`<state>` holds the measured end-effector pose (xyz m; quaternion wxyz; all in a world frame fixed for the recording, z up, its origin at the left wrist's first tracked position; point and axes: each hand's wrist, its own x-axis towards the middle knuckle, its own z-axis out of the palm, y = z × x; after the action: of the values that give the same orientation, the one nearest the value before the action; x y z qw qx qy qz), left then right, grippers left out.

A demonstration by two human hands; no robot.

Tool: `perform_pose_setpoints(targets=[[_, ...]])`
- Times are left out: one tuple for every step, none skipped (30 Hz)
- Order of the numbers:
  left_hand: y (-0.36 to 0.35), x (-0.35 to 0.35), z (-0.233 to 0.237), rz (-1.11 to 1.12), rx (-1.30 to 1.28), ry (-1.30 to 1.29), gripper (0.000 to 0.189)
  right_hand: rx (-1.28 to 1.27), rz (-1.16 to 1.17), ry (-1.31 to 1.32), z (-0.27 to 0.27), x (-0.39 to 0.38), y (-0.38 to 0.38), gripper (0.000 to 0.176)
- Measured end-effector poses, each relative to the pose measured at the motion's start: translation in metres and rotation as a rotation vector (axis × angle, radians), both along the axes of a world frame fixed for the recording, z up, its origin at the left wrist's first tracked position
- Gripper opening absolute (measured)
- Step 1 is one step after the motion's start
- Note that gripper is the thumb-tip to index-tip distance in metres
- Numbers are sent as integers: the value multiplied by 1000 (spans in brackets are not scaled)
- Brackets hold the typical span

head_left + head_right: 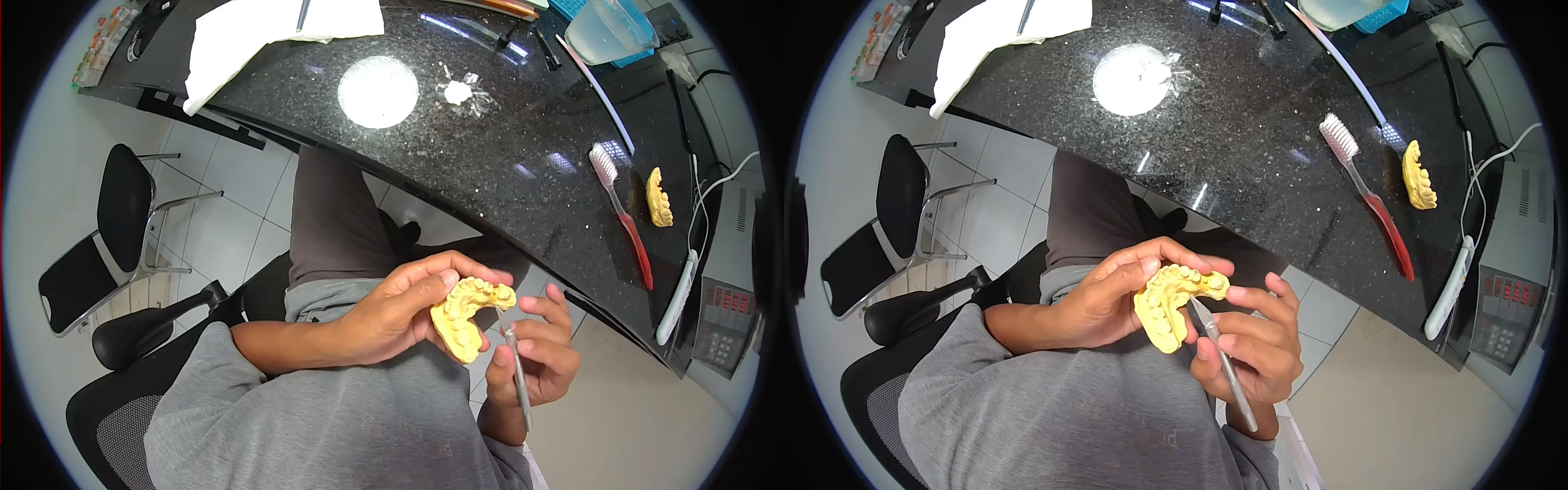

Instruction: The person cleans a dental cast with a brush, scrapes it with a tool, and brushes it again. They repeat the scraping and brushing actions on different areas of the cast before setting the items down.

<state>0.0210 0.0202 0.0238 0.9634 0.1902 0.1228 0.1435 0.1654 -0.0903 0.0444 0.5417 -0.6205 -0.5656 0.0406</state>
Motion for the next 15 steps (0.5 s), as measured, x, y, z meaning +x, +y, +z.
perform_pose_setpoints(targets=[[0,-2,-3,-12,-26,-1,46,-13,15,14,0,0,0,23],[0,-3,-4,-24,-52,-1,46,-26,30,29,0,0,0,23],[0,-3,-4,-19,-49,-2,46,-40,25,18,0,0,1,24],[-1,-2,-2,5,-77,-23,45,-39,30,18,1,-1,1,24],[-2,-1,-1,27,-105,-44,45,-43,24,14,1,-1,1,25],[-2,0,0,30,-102,-44,45,-46,17,10,0,-1,1,26],[-3,1,1,55,-105,-24,45,-44,19,10,0,-2,0,26],[-3,1,1,78,-108,-3,46,-34,15,18,1,-3,0,26],[-1,1,-1,75,-116,-29,50,-23,11,25,1,-3,-1,26],[-2,0,-1,74,-116,-29,50,-13,4,31,2,-3,-2,27],[-2,0,0,91,-111,-32,52,-45,16,65,6,-4,-3,26],[-3,1,1,108,-105,-36,54,-43,13,65,7,-6,-3,26],[-3,1,-1,105,-104,-36,54,-56,13,93,8,-8,-3,25],[-5,1,-5,131,-71,-31,56,-68,13,122,8,-10,-3,25],[-5,1,-7,156,-40,-26,58,-66,33,112,6,-9,-5,23]])
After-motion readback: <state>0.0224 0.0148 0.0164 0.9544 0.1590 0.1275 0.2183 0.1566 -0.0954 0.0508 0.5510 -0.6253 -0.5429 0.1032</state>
